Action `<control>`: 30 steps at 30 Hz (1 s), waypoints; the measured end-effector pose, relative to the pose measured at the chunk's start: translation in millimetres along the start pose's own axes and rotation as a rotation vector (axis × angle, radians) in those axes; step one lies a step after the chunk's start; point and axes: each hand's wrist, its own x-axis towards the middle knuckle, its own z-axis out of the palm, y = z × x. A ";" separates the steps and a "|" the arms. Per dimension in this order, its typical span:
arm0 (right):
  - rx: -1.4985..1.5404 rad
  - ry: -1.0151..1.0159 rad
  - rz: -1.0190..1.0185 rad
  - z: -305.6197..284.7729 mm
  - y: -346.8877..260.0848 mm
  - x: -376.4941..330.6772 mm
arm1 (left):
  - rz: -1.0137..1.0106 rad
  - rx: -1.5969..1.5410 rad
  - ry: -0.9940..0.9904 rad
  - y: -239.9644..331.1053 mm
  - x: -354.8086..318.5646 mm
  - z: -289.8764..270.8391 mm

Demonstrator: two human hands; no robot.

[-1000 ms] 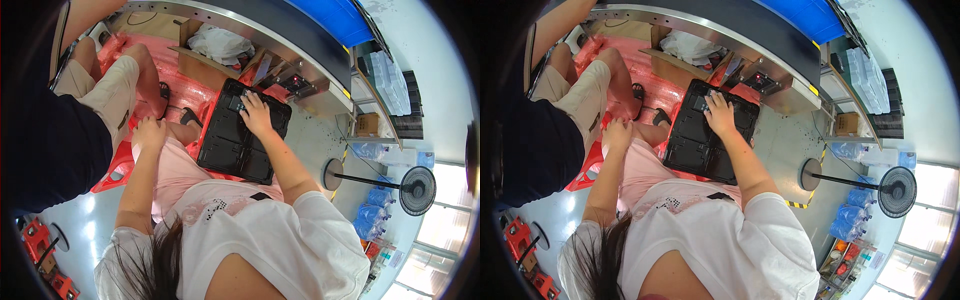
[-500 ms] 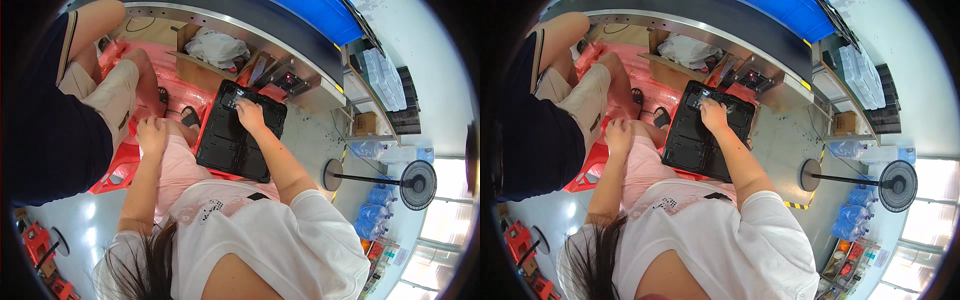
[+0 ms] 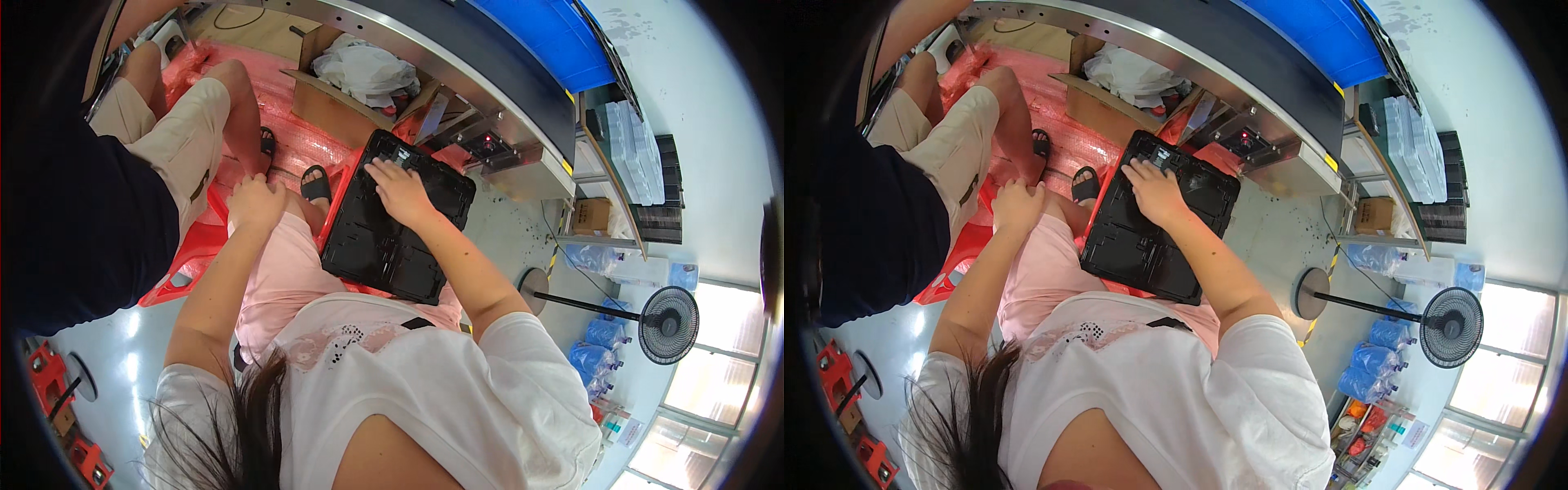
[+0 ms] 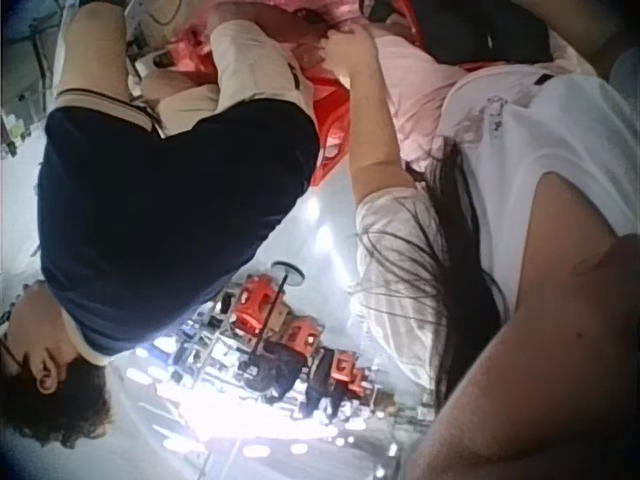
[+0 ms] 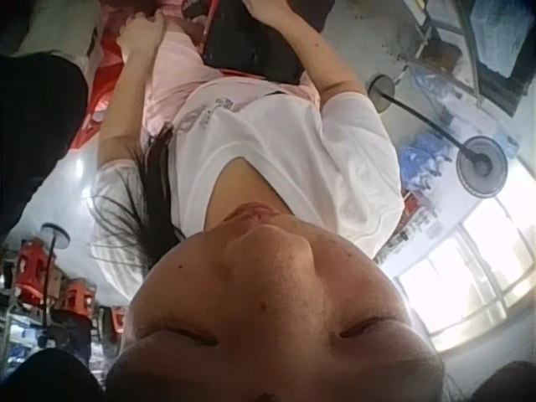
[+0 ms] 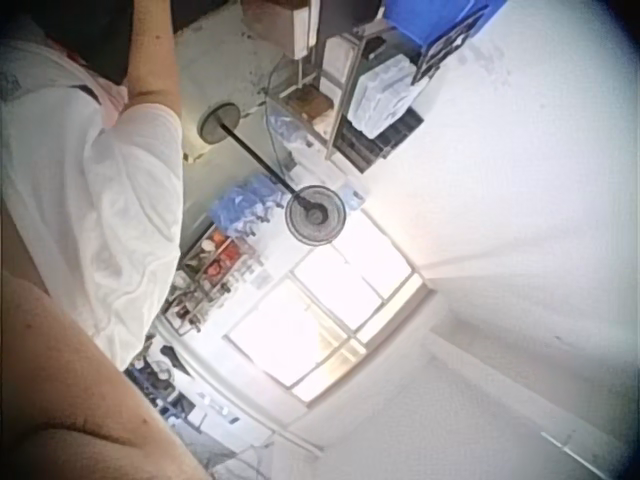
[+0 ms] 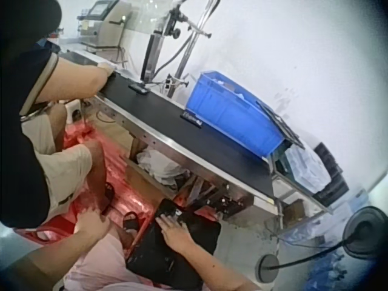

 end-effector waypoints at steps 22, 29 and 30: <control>-0.079 0.168 0.355 38.1 19.9 -14.0 | -0.005 0.015 -0.003 -0.2 0.2 -3.8; 0.549 0.086 0.302 -89.1 15.5 -8.9 | 0.710 -0.351 0.242 46.0 -15.5 37.5; 0.683 0.164 0.307 -126.5 16.2 -8.9 | 0.797 -0.405 0.201 65.1 -20.5 37.1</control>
